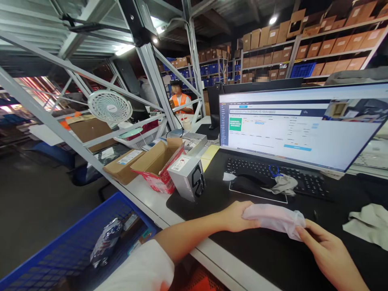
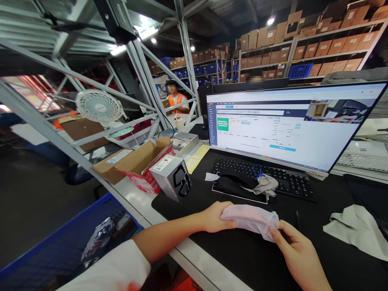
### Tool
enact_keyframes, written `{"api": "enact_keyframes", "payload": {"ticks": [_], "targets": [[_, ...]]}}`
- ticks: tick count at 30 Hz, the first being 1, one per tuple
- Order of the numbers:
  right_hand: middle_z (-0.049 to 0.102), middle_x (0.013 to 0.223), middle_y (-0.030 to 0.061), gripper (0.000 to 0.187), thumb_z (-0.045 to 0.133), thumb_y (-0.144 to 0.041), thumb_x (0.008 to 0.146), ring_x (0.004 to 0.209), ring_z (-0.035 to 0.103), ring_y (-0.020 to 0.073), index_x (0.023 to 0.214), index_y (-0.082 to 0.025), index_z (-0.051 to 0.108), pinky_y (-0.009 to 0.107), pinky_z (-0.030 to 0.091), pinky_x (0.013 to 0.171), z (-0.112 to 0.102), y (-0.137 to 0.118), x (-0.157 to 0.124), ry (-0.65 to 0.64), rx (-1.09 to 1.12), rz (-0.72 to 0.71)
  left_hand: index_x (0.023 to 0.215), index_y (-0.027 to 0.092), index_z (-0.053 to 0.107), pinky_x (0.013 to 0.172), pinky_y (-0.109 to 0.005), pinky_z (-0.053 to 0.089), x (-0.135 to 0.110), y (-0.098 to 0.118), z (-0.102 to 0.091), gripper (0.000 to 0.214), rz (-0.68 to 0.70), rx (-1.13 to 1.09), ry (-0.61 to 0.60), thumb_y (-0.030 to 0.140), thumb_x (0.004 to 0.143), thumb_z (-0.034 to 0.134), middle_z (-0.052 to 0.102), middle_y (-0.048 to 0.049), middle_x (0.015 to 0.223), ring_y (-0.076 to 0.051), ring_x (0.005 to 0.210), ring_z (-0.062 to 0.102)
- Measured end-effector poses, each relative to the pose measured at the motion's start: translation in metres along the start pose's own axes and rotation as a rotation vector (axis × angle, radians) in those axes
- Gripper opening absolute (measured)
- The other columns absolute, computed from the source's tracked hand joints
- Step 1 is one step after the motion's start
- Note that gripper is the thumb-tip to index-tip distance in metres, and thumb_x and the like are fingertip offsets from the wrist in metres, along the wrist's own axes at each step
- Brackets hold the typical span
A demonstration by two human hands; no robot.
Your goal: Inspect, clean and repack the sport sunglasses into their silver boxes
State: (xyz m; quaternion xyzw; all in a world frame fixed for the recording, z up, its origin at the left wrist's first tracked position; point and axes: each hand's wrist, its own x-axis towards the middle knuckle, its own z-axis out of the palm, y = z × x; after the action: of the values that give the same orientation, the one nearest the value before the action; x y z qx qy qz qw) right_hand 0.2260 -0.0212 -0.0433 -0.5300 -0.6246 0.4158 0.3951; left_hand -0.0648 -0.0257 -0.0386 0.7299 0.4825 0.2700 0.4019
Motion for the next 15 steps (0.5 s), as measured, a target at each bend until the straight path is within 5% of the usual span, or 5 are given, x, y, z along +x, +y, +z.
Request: {"api": "enact_keyframes", "payload": {"ticks": [7, 11, 15], "targets": [[0.068, 0.072, 0.0035, 0.033, 0.073, -0.054, 0.078, 0.067, 0.063, 0.0196, 0.076, -0.021, 0.075, 0.025, 0.051, 0.059, 0.006, -0.011, 0.000, 0.079, 0.117, -0.077, 0.123, 0.012, 0.061, 0.076, -0.033, 0.051, -0.004, 0.007, -0.002, 0.088, 0.086, 0.022, -0.074, 0.088, 0.084, 0.041, 0.071, -0.0124, 0.102, -0.024, 0.087, 0.066], [0.055, 0.063, 0.0009, 0.038, 0.071, -0.053, 0.079, 0.061, 0.049, 0.0148, 0.065, -0.018, 0.064, 0.026, 0.040, 0.056, 0.013, -0.032, 0.000, 0.060, 0.197, -0.114, 0.137, 0.018, 0.055, 0.099, -0.038, 0.050, -0.006, 0.011, -0.005, 0.084, 0.166, -0.011, -0.080, 0.083, 0.091, 0.031, 0.067, -0.0139, 0.128, -0.028, 0.113, 0.065], [0.052, 0.066, -0.0008, 0.040, 0.073, -0.055, 0.078, 0.063, 0.046, 0.0127, 0.071, -0.017, 0.062, 0.026, 0.038, 0.061, 0.013, -0.033, 0.008, 0.062, 0.324, -0.086, 0.141, 0.018, 0.051, 0.097, -0.038, 0.053, 0.002, -0.004, -0.011, 0.080, 0.168, 0.077, -0.098, 0.078, 0.096, 0.023, 0.068, -0.0145, 0.131, -0.029, 0.110, 0.068]]}}
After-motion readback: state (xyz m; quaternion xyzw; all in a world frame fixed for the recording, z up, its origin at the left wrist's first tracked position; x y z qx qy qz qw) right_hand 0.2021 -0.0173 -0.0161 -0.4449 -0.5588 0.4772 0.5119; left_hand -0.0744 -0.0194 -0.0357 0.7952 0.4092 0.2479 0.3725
